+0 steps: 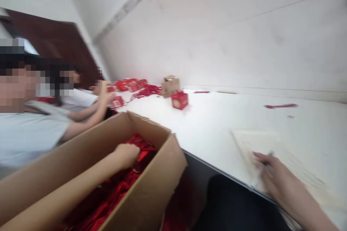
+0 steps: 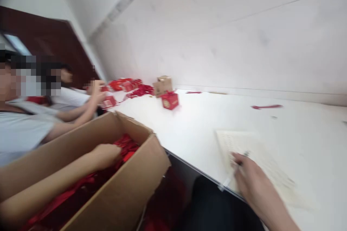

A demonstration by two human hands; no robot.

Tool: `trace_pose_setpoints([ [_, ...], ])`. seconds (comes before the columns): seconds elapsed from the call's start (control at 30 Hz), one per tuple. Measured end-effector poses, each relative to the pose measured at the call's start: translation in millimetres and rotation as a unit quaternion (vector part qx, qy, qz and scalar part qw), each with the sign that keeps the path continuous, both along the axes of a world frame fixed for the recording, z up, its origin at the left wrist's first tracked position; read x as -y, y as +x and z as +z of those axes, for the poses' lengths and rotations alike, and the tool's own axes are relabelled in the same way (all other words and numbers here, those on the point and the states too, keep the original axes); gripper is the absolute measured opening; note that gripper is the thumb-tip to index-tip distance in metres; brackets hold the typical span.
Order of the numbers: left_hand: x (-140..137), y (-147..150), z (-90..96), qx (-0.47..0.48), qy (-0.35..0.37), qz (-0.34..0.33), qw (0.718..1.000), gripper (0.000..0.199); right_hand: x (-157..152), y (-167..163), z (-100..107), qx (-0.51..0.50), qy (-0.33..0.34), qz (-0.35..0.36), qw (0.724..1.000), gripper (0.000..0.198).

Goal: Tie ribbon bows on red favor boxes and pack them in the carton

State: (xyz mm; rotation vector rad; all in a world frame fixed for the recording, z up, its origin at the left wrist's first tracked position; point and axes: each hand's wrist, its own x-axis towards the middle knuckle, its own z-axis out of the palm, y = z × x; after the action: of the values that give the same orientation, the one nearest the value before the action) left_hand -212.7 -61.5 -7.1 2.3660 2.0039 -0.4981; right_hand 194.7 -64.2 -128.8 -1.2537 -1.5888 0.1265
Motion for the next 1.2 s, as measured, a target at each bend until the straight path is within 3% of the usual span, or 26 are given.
trace_pose_setpoints([
  [0.07, -17.4, 22.3, 27.1, -0.145, 0.12, -0.034, 0.982, 0.026, 11.7, 6.6, 8.1, 0.009, -0.039, -0.003, 0.999, 0.036],
  [0.1, -23.7, 37.5, 39.3, -0.173, 0.175, -0.056, 0.968, 0.032, 15.6, 6.8, 12.7, -0.025, -0.037, -0.027, 0.999, 0.031],
  [0.2, -29.8, 96.1, 58.4, -0.126, 0.247, -0.167, 0.946, 0.037, 21.8, 5.5, 24.6, -0.184, -0.005, -0.111, 0.977, 0.026],
  [0.3, -23.0, 160.1, 48.3, -0.003, 0.158, -0.309, 0.938, 0.033, 26.0, 15.4, 30.6, -0.304, 0.047, -0.107, 0.946, 0.027],
  [0.4, -20.3, 209.1, 22.9, 0.073, 0.011, -0.418, 0.905, 0.029, 29.0, 38.8, 30.2, -0.337, 0.068, -0.091, 0.935, 0.034],
  [0.47, -26.9, 227.3, 2.7, 0.095, -0.045, -0.461, 0.881, 0.034, 30.2, 55.1, 28.2, -0.34, 0.047, -0.097, 0.934, 0.041],
  [0.57, -44.1, 234.0, -30.5, 0.111, -0.081, -0.507, 0.851, 0.058, 31.8, 67.7, 26.5, -0.343, -0.026, -0.11, 0.933, 0.044],
  [0.63, -52.5, 230.4, -50.6, 0.119, -0.097, -0.523, 0.839, 0.066, 33.8, 65.5, 28.4, -0.307, -0.058, -0.125, 0.942, 0.036],
  [0.73, -54.7, 225.0, -68.0, 0.12, -0.094, -0.518, 0.841, 0.07, 38.3, 52.2, 34.9, -0.229, -0.018, -0.194, 0.954, 0.028],
  [0.83, -52.4, 225.1, -69.7, 0.126, -0.095, -0.508, 0.847, 0.071, 41.1, 39.3, 39.7, -0.192, 0.005, -0.189, 0.963, 0.026],
  [0.97, -53.6, 227.2, -66.6, 0.143, -0.103, -0.507, 0.844, 0.07, 37.1, 36.6, 36.8, -0.139, -0.116, -0.103, 0.978, 0.034],
  [1.07, -54.2, 227.6, -66.3, 0.147, -0.098, -0.51, 0.842, 0.068, 32.8, 41.1, 32.8, -0.138, -0.174, -0.127, 0.967, 0.039],
  [1.2, -53.1, 228.2, -65.4, 0.135, -0.102, -0.508, 0.844, 0.068, 32.8, 42.4, 33.3, -0.139, -0.188, -0.142, 0.962, 0.034],
])
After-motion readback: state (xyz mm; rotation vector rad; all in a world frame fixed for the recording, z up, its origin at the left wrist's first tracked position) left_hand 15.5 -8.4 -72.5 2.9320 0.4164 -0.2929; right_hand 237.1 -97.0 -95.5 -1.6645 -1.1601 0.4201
